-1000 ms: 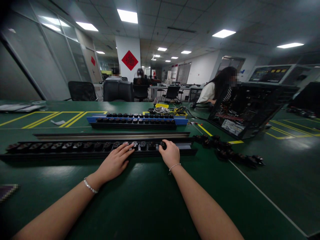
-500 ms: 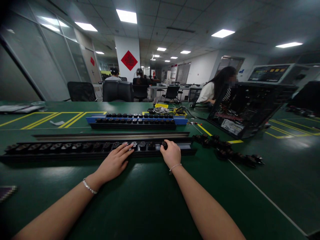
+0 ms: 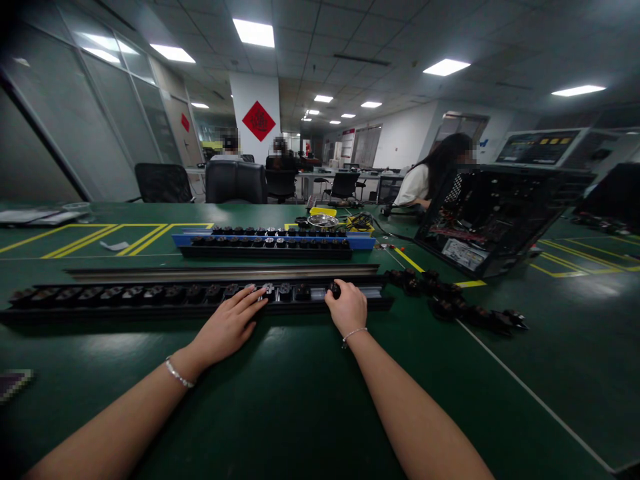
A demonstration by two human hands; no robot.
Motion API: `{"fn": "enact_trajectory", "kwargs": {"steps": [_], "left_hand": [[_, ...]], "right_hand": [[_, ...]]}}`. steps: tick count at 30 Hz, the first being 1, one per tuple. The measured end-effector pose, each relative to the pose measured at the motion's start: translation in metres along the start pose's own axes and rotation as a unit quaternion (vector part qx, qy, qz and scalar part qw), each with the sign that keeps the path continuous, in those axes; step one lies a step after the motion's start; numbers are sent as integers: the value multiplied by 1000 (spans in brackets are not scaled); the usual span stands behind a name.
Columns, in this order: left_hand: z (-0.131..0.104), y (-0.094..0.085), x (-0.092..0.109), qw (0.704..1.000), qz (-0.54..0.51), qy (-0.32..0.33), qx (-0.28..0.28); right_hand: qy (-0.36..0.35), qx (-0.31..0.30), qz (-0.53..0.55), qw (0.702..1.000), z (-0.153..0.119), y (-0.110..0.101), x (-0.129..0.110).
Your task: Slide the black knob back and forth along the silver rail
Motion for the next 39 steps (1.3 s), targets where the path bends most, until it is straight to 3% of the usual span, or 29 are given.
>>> {"fn": "enact_trajectory", "kwargs": {"steps": [13, 39], "left_hand": [[-1, 2, 0, 1000, 1, 2, 0], [0, 2, -1, 1000, 2, 3, 1]], "right_hand": [[-1, 24, -20, 1000, 1, -2, 2], [106, 38, -72, 991, 15, -21, 39]]}}
Point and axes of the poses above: each hand's wrist, its own z-axis towards the middle knuckle, its own y-axis out of the palm, x = y × z, the point moved 8 cm from there along z, towards the middle knuckle, and after that the axes turned 6 degrees about y, right-handed, at the moved point
